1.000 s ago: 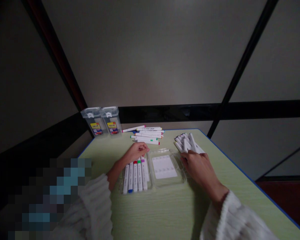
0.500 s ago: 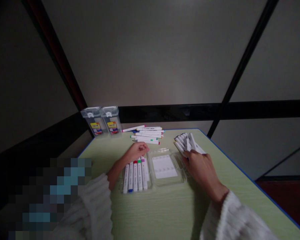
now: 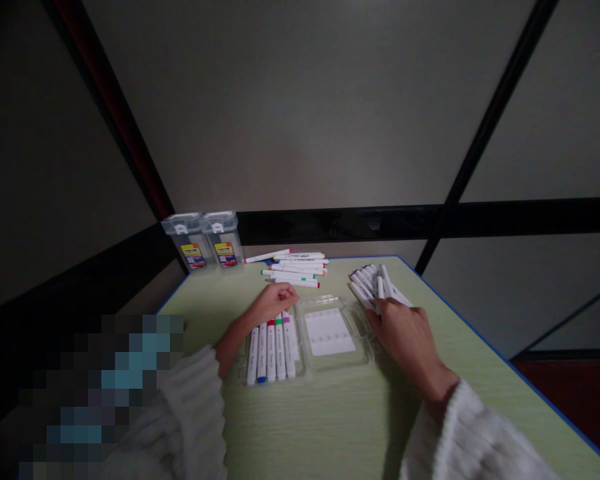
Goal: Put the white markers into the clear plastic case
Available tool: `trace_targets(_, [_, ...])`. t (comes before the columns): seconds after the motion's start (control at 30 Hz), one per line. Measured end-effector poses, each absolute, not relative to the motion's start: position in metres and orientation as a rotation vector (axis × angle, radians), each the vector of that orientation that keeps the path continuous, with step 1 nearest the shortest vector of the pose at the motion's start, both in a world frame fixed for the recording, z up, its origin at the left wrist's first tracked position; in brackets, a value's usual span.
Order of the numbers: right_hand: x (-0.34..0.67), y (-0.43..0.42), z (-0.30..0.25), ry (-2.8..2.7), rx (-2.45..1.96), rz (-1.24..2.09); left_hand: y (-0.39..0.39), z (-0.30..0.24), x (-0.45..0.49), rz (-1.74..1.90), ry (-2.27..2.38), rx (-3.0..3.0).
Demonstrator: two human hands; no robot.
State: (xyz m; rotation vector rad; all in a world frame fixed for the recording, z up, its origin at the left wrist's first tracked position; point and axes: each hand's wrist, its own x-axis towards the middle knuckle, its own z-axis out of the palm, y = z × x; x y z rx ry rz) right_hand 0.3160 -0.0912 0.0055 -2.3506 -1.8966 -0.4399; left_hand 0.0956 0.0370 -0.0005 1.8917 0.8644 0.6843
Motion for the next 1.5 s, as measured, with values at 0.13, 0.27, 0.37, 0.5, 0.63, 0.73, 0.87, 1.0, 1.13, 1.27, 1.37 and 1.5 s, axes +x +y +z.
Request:
trace_targets(0.13, [0.316, -0.092, 0.005, -1.883, -2.341, -0.461, 0.038, -0.001, 0.096, 0.685, 0.864, 1.892])
trace_targets(0.27, [0.317, -0.091, 0.003, -1.887, -2.324, -0.477, 0.038, -0.002, 0.096, 0.692, 0.860, 1.905])
trace_targets(0.37, [0.319, -0.091, 0.001, -1.894, -2.307, -0.479, 0.039, -0.004, 0.097, 0.704, 0.861, 1.910])
trace_targets(0.5, [0.320, -0.091, 0.000, -1.894, -2.261, -0.528, 0.040, -0.006, 0.097, 0.704, 0.840, 1.903])
trace_targets(0.63, [0.317, -0.090, 0.001, -1.925, -2.133, -0.556, 0.040, -0.005, 0.096, 0.707, 0.845, 1.907])
trace_targets(0.73, [0.309, -0.091, 0.004, -1.996, -2.008, -0.524, 0.041, -0.006, 0.097, 0.692, 0.849, 1.916])
trace_targets(0.87, [0.292, -0.094, 0.009, -2.117, -1.871, -0.446, 0.046, -0.009, 0.097, 0.735, 0.851, 2.014])
trace_targets(1.0, [0.279, -0.098, 0.012, -2.179, -1.800, -0.371, 0.049, -0.009, 0.094, 0.920, 0.990, 2.283])
trace_targets(1.13, [0.275, -0.099, 0.010, -2.217, -1.731, -0.349, 0.045, -0.005, 0.090, 0.836, 1.200, 2.471])
trace_targets(1.27, [0.271, -0.099, 0.010, -2.263, -1.724, -0.313, 0.040, -0.006, 0.089, 0.623, 1.251, 2.635])
trace_targets(1.37, [0.269, -0.100, 0.010, -2.291, -1.729, -0.272, 0.038, -0.008, 0.089, 0.489, 1.259, 2.686])
trace_targets(1.5, [0.267, -0.100, 0.008, -2.307, -1.710, -0.245, 0.038, -0.008, 0.089, 0.403, 1.250, 2.699])
